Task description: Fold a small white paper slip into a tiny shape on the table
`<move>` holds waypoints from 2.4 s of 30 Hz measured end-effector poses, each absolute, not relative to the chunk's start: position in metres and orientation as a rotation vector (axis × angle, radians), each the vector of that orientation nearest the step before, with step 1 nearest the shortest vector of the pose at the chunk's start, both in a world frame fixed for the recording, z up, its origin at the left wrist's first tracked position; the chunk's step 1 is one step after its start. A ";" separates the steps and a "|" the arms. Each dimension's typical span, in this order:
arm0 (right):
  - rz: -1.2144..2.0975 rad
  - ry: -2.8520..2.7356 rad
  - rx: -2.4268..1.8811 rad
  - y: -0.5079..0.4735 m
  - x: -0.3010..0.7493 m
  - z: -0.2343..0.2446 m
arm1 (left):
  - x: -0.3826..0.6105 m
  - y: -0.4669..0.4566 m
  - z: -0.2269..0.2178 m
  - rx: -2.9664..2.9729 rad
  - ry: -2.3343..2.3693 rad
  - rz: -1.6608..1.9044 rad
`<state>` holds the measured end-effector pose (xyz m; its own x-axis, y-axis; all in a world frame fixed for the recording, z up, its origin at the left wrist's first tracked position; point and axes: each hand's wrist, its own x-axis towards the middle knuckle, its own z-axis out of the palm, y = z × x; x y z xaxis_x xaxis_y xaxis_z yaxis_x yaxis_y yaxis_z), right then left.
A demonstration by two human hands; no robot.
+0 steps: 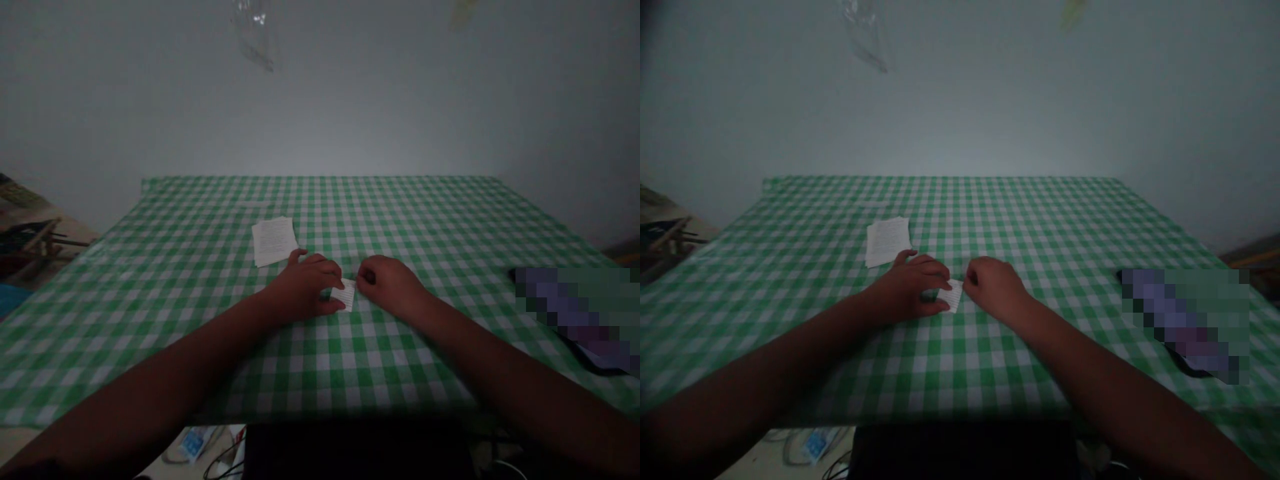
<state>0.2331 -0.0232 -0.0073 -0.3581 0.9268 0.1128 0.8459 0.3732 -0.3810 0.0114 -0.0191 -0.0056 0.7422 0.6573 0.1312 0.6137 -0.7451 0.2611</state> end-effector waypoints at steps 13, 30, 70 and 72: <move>0.337 -2.485 -1.400 -0.019 0.224 -0.013 | 0.014 -0.021 -0.009 2.786 1.146 0.326; 0.305 -2.534 -1.455 -0.024 0.220 -0.007 | 0.013 -0.021 -0.009 2.759 1.180 0.334; 0.217 -2.525 -1.501 -0.024 0.218 -0.009 | 0.013 -0.018 -0.010 2.742 1.175 0.308; 0.251 -2.532 -1.490 -0.025 0.218 -0.008 | 0.013 -0.018 -0.010 2.734 1.176 0.306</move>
<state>0.2182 -0.0249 -0.0078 -0.4752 0.8763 0.0795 0.8436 0.4794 -0.2419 0.0131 -0.0177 -0.0102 0.6718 0.7297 0.1275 0.6992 -0.6815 0.2161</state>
